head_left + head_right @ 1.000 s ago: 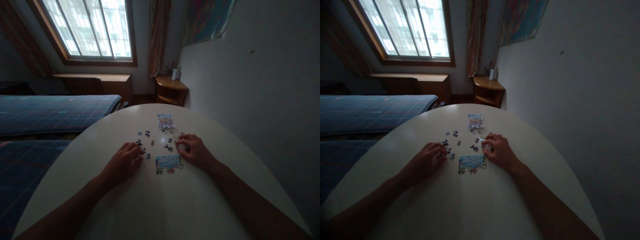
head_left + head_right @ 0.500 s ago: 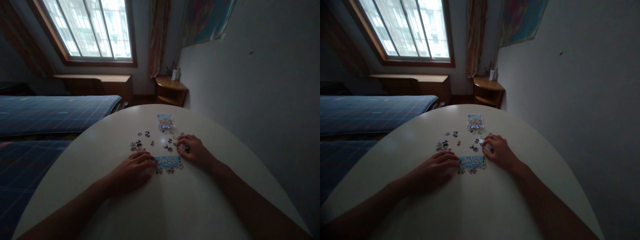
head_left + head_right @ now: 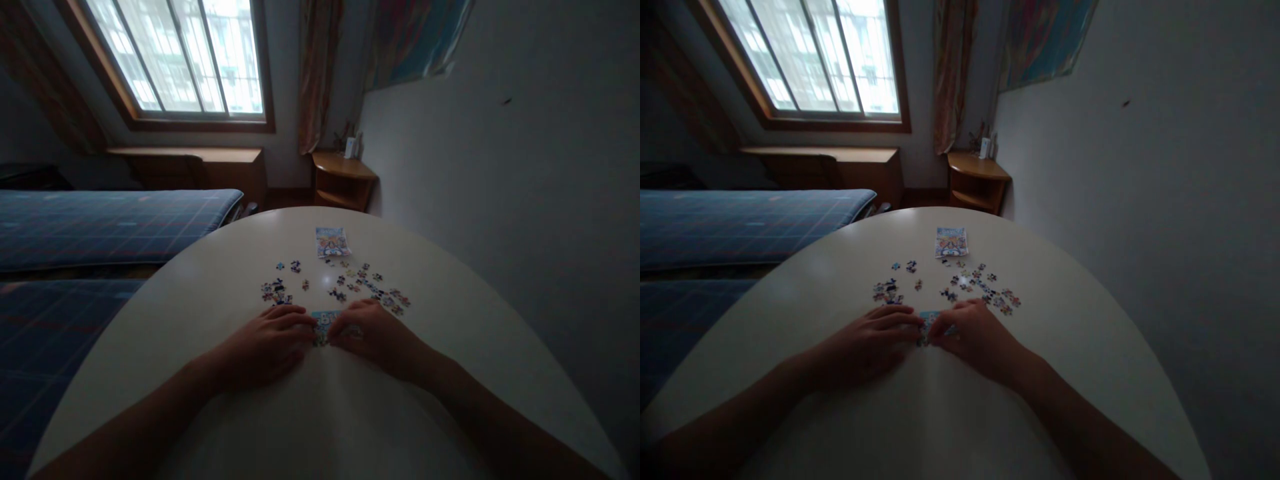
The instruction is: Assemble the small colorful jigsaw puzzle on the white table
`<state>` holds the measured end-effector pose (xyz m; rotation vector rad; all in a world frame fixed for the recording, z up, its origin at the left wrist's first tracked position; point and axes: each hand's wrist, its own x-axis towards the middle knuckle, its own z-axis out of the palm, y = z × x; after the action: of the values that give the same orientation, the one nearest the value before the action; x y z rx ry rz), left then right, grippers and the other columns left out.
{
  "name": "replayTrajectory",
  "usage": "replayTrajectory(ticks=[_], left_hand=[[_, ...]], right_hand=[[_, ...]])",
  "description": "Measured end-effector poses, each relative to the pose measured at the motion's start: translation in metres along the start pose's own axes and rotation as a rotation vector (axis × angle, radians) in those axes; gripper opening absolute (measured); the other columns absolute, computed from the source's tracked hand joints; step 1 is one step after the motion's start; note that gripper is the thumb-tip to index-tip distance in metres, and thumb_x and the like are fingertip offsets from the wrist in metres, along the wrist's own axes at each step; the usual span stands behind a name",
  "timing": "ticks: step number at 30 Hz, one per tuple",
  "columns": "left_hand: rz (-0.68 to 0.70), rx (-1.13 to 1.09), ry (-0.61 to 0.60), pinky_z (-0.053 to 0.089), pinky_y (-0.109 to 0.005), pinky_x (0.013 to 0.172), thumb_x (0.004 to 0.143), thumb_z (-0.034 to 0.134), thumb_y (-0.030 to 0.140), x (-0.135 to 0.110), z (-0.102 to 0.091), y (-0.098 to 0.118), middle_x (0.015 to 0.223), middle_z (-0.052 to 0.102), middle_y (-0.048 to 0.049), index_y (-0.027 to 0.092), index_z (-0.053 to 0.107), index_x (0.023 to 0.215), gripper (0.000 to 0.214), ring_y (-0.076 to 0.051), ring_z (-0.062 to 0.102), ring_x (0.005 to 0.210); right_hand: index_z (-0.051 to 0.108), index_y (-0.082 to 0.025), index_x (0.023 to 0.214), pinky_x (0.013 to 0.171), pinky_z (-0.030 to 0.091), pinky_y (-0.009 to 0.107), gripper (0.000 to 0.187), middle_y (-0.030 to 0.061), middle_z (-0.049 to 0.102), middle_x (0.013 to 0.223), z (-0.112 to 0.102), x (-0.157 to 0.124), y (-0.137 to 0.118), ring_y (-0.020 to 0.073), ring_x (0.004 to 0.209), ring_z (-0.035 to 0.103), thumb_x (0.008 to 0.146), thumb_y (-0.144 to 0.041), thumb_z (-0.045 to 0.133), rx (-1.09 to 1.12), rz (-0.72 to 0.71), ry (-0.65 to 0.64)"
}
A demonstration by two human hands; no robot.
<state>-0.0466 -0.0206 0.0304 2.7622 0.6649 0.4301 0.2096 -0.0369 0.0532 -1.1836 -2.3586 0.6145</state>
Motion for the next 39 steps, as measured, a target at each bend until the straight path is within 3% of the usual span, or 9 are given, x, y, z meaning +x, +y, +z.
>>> replayTrajectory(ticks=[6,13,18,39], left_hand=[[0.003,-0.017,0.012,0.041,-0.043,0.111,0.091,0.057,0.019,0.0,0.003,-0.001,0.134,0.061,-0.0048,0.025,0.059,0.124,0.034,-0.023,0.051,0.128],[0.016,-0.048,0.028,0.043,-0.045,0.109,0.089,0.058,0.017,0.001,0.001,0.0,0.133,0.061,-0.0066,0.026,0.059,0.126,0.038,-0.025,0.053,0.126],[-0.001,-0.034,0.014,0.043,-0.044,0.109,0.089,0.059,0.016,0.0,0.002,0.0,0.134,0.061,-0.0065,0.025,0.059,0.125,0.037,-0.025,0.052,0.126],[0.012,-0.049,0.027,0.044,-0.044,0.108,0.089,0.057,0.016,0.0,0.002,0.0,0.133,0.061,-0.0082,0.024,0.059,0.124,0.035,-0.025,0.054,0.124]], right_hand=[[0.075,-0.028,0.085,0.085,0.04,0.032,0.004,-0.0027,0.076,0.084,0.016,-0.001,-0.004,0.0161,0.082,0.067,0.084,-0.024,0.075,-0.096,-0.061,-0.056],[0.074,-0.028,0.091,0.087,0.037,0.036,0.011,0.0,0.073,0.092,0.002,-0.006,-0.01,0.0194,0.091,0.065,0.082,-0.032,0.077,-0.134,-0.03,-0.088],[0.074,-0.028,0.088,0.085,0.036,0.037,0.006,-0.0009,0.072,0.092,0.007,-0.006,-0.014,0.0195,0.09,0.065,0.083,-0.027,0.074,-0.164,-0.001,-0.144],[0.073,-0.026,0.088,0.082,0.038,0.035,0.007,-0.0007,0.072,0.088,0.013,-0.005,-0.013,0.0193,0.088,0.066,0.081,-0.026,0.075,-0.154,0.041,-0.105]])
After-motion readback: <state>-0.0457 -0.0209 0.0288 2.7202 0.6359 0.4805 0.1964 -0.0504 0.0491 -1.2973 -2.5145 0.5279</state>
